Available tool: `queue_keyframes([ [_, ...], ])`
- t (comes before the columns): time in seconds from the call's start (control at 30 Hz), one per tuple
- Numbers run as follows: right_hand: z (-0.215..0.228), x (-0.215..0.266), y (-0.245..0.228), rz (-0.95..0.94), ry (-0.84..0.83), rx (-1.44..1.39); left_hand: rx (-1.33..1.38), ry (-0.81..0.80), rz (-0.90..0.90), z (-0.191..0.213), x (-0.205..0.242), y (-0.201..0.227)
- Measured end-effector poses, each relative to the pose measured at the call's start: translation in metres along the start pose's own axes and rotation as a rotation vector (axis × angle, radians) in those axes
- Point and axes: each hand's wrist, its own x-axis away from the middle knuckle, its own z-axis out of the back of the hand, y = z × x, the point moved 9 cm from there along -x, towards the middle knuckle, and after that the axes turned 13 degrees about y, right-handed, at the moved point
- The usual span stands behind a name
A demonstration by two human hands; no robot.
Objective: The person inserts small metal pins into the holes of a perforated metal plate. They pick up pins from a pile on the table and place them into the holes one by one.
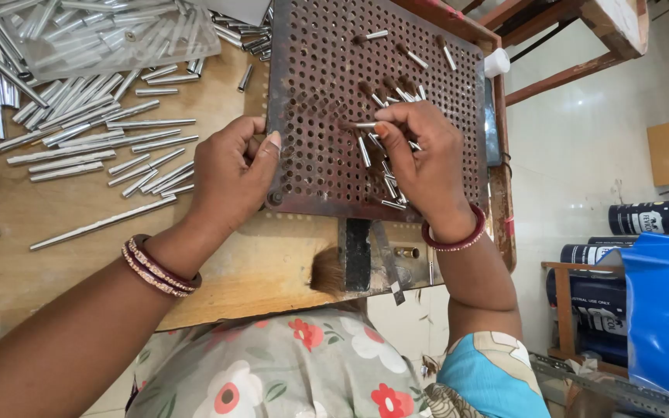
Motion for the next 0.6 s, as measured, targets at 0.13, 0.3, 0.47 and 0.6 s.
queue_keyframes([
  [0.13, -0.013, -0.004, 0.013, -0.122, -0.053, -0.020, 0.018, -0.005, 0.010, 0.000, 0.001, 0.000],
  [0.3, -0.019, -0.010, 0.007, -0.055, -0.095, -0.054, 0.041, -0.019, 0.022, 0.000, 0.001, 0.001],
  [0.47, -0.032, -0.015, 0.008, 0.028, -0.123, 0.218, 0.017, -0.014, 0.006, 0.000, 0.001, 0.002],
  [0.6, -0.048, -0.019, -0.008, 0.290, -0.054, 0.318, 0.016, -0.013, 0.018, 0.000, 0.000, 0.001],
])
